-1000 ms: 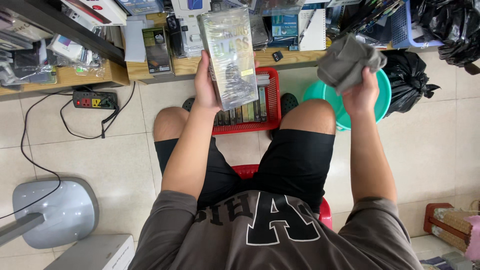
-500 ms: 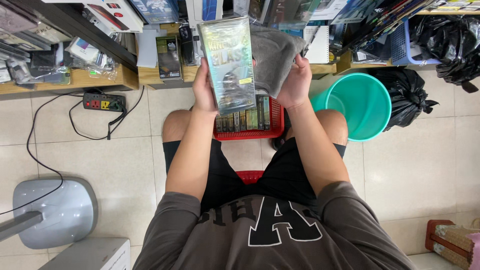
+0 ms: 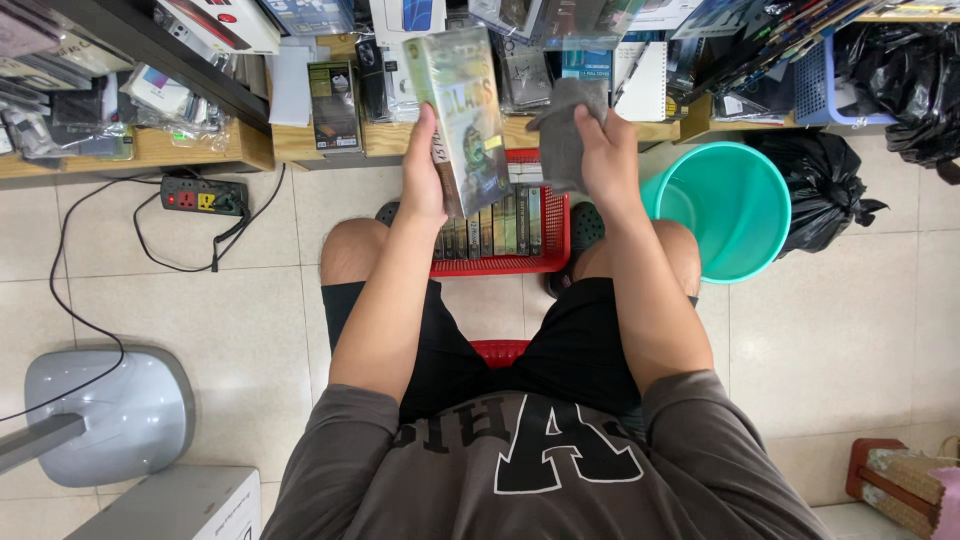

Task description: The person wipes a packaged screen protector with a cloth, removes it from a white sleeve, and rubs their fingers across the glass surface.

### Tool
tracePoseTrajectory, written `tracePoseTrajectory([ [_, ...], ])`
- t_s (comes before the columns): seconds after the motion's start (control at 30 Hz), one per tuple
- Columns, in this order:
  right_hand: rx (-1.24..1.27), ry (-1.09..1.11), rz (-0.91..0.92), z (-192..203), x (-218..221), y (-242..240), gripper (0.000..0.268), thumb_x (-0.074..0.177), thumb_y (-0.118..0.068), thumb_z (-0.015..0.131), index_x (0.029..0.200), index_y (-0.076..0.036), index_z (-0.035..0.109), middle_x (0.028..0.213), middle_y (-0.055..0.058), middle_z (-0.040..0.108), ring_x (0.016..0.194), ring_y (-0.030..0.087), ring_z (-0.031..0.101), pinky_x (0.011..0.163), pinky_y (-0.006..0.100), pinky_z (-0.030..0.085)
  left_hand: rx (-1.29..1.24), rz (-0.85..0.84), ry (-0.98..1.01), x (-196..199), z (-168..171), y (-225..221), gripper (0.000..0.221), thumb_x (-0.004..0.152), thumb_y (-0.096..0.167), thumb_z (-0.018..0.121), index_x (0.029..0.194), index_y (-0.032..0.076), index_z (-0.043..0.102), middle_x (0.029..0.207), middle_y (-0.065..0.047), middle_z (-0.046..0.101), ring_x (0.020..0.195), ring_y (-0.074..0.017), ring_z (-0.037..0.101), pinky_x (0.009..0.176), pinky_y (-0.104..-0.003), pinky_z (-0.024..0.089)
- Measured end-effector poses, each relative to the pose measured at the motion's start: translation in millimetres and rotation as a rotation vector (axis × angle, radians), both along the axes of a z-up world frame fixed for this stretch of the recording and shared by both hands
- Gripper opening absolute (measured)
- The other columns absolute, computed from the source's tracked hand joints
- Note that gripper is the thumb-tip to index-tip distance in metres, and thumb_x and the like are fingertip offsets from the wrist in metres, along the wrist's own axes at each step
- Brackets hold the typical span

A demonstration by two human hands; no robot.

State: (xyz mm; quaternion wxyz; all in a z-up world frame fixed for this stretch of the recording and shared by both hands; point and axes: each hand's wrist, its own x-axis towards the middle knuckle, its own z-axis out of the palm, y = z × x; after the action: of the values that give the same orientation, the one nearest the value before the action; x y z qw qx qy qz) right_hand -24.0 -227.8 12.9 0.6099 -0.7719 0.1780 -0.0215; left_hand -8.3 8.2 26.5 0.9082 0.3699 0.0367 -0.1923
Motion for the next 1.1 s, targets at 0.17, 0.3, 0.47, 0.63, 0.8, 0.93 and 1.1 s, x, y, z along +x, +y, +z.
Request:
tracePoseTrajectory([
  [0.17, -0.564, 0.041, 0.098, -27, 0, -13, 0.053, 0.11, -0.04, 0.06, 0.074, -0.007, 0.04, 0.067, 0.013, 0.044, 0.067, 0.03, 0.039, 0.061, 0.048, 0.025, 0.127, -0.049, -0.274, -5, -8, -9, 0.082, 0.092, 0.065, 0.063, 0.151, 0.012, 0.043, 0.147, -0.014, 0.055, 0.135, -0.0298, 0.053, 0.112, -0.047, 0.044],
  [0.3, -0.585, 0.069, 0.096, -22, 3, -6, 0.054, 0.105, -0.037, 0.067, 0.072, -0.007, 0.038, 0.065, 0.009, 0.04, 0.069, 0.027, 0.032, 0.062, 0.046, 0.027, 0.236, -0.153, -0.412, -10, -14, -23, 0.085, 0.096, 0.067, 0.059, 0.157, 0.011, 0.037, 0.157, -0.015, 0.049, 0.148, -0.031, 0.046, 0.123, -0.047, 0.037],
  [0.47, 0.008, -0.002, 0.1, 37, -13, 24, 0.014, 0.094, -0.02, 0.071, 0.084, -0.012, 0.064, 0.075, -0.008, 0.052, 0.072, 0.005, 0.043, 0.063, 0.025, 0.036, 0.213, -0.124, -0.361, -12, -20, -32, 0.072, 0.1, 0.056, 0.06, 0.155, 0.014, 0.041, 0.153, -0.01, 0.052, 0.143, -0.0246, 0.049, 0.12, -0.04, 0.039],
  [0.63, 0.584, -0.151, -0.035, 39, -31, 40, 0.05, 0.094, -0.02, 0.067, 0.134, 0.011, 0.064, 0.111, 0.019, 0.075, 0.095, 0.019, 0.071, 0.079, 0.027, 0.059, -0.124, -0.098, -0.237, -15, -28, -39, 0.061, 0.104, 0.043, 0.064, 0.153, 0.014, 0.042, 0.147, -0.012, 0.055, 0.137, -0.0251, 0.053, 0.116, -0.042, 0.043],
  [0.8, -0.547, -0.776, 0.442, 73, -47, 52, 0.033, 0.104, -0.016, 0.057, 0.128, 0.003, 0.068, 0.125, 0.021, 0.065, 0.11, 0.04, 0.06, 0.095, 0.05, 0.045, -0.516, -0.296, -0.159, -15, -12, -33, 0.055, 0.105, 0.051, 0.045, 0.117, 0.003, 0.067, 0.111, -0.01, 0.069, 0.104, -0.0245, 0.066, 0.094, -0.033, 0.047],
  [0.93, -0.748, -0.964, 0.409, 47, -40, 63, 0.046, 0.103, -0.042, 0.062, 0.135, -0.01, 0.074, 0.147, 0.022, 0.053, 0.143, 0.046, 0.04, 0.119, 0.06, 0.02, -0.532, -0.207, 0.136, -20, -20, -32, 0.058, 0.1, 0.055, 0.059, 0.126, 0.003, 0.063, 0.119, -0.017, 0.069, 0.102, -0.0272, 0.066, 0.09, -0.04, 0.054],
  [1.1, -0.745, -0.884, 0.372, 46, -30, 78, 0.07, 0.11, -0.058, 0.039, 0.161, -0.011, 0.041, 0.171, 0.018, 0.022, 0.16, 0.035, 0.011, 0.128, 0.06, 0.0, -0.497, -0.172, 0.139, -18, -23, -33, 0.066, 0.099, 0.059, 0.057, 0.133, 0.003, 0.059, 0.127, -0.018, 0.065, 0.11, -0.0292, 0.064, 0.098, -0.042, 0.052],
])
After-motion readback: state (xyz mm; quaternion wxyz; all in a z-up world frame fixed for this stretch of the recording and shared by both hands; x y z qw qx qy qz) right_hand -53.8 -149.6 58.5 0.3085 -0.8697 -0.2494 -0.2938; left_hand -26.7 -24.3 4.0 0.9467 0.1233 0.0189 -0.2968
